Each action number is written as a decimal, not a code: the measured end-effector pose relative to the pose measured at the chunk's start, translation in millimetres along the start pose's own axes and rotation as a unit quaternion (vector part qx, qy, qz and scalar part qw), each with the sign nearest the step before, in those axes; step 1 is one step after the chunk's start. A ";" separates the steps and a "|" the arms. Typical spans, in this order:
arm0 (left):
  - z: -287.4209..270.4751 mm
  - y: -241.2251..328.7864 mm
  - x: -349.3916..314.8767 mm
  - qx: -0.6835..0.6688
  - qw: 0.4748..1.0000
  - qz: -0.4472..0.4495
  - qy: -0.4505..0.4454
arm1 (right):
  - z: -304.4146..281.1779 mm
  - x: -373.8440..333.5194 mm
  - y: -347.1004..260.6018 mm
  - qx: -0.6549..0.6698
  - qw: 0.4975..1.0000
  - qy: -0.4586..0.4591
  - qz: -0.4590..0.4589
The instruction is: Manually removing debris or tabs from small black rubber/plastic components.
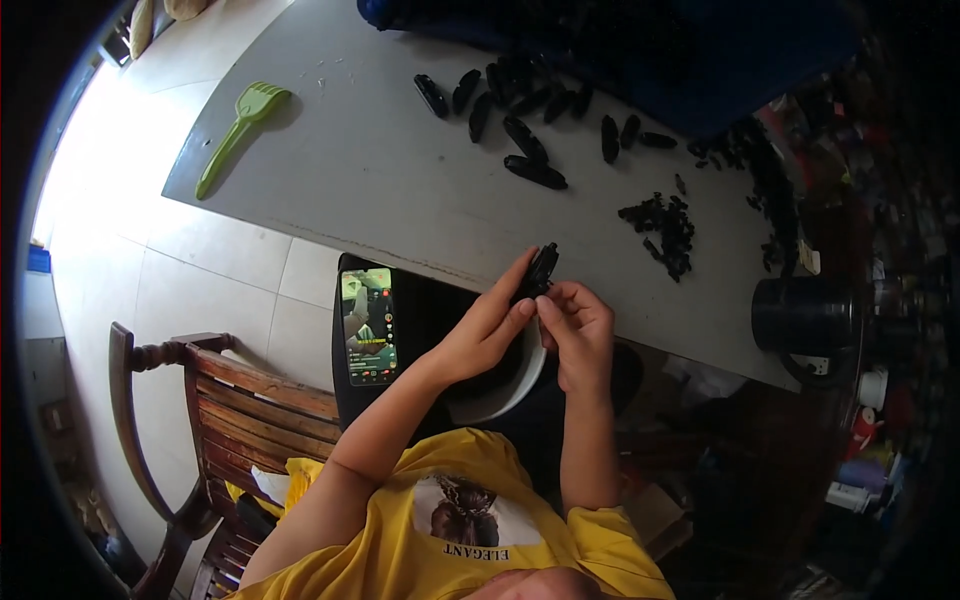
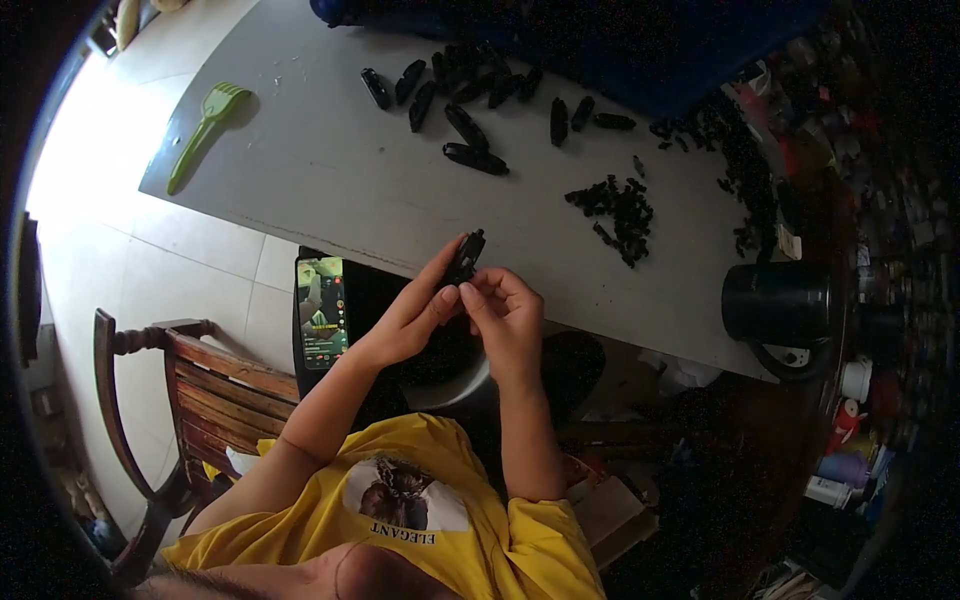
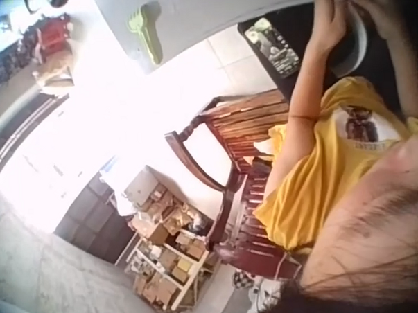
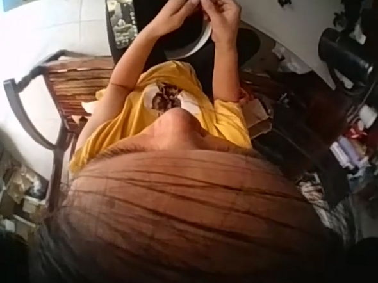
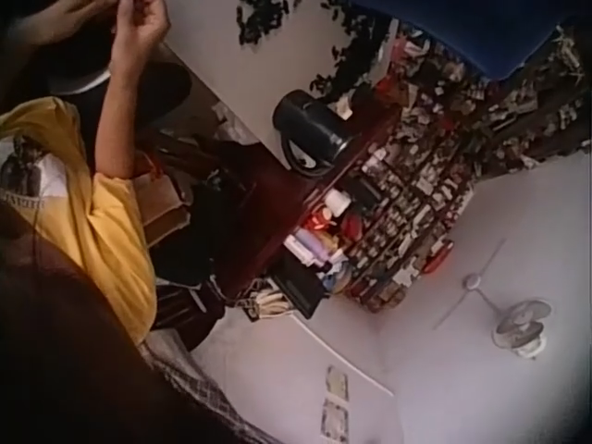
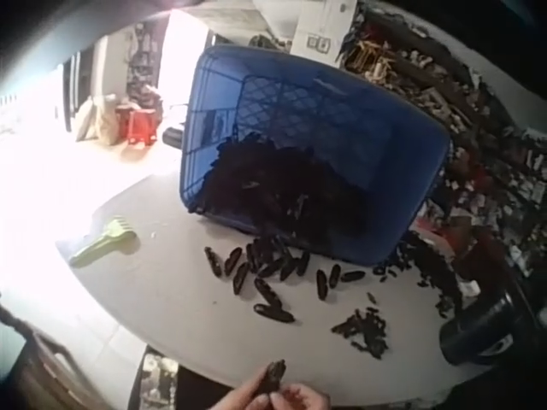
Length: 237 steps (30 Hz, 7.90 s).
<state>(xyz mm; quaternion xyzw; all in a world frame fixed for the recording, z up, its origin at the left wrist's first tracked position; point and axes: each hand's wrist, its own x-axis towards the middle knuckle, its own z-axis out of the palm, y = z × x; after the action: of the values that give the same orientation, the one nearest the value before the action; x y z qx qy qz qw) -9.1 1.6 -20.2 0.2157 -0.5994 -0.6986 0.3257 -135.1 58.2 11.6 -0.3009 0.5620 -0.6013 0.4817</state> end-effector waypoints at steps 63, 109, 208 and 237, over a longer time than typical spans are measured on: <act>11.4 19.7 25.0 0.083 0.992 0.086 -0.039 | -11.3 1.0 -8.5 0.037 0.995 0.085 -0.027; -0.3 16.5 30.3 0.020 0.994 -0.085 0.062 | -83.8 48.7 -27.0 -0.533 0.841 0.070 -0.057; 7.9 12.1 -25.0 -0.015 0.993 -0.065 -0.102 | -7.6 -42.7 1.8 -0.233 0.964 0.058 -0.110; -40.6 15.5 85.7 0.720 0.650 0.154 0.187 | -142.3 49.0 -29.0 -0.359 0.870 0.331 -0.065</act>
<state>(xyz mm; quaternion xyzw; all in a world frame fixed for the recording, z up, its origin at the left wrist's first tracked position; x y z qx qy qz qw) -37.5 -89.0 -5.0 0.4133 -0.8650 0.0683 0.2760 -288.0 65.4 4.2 -0.2725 0.8450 -0.4521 0.0858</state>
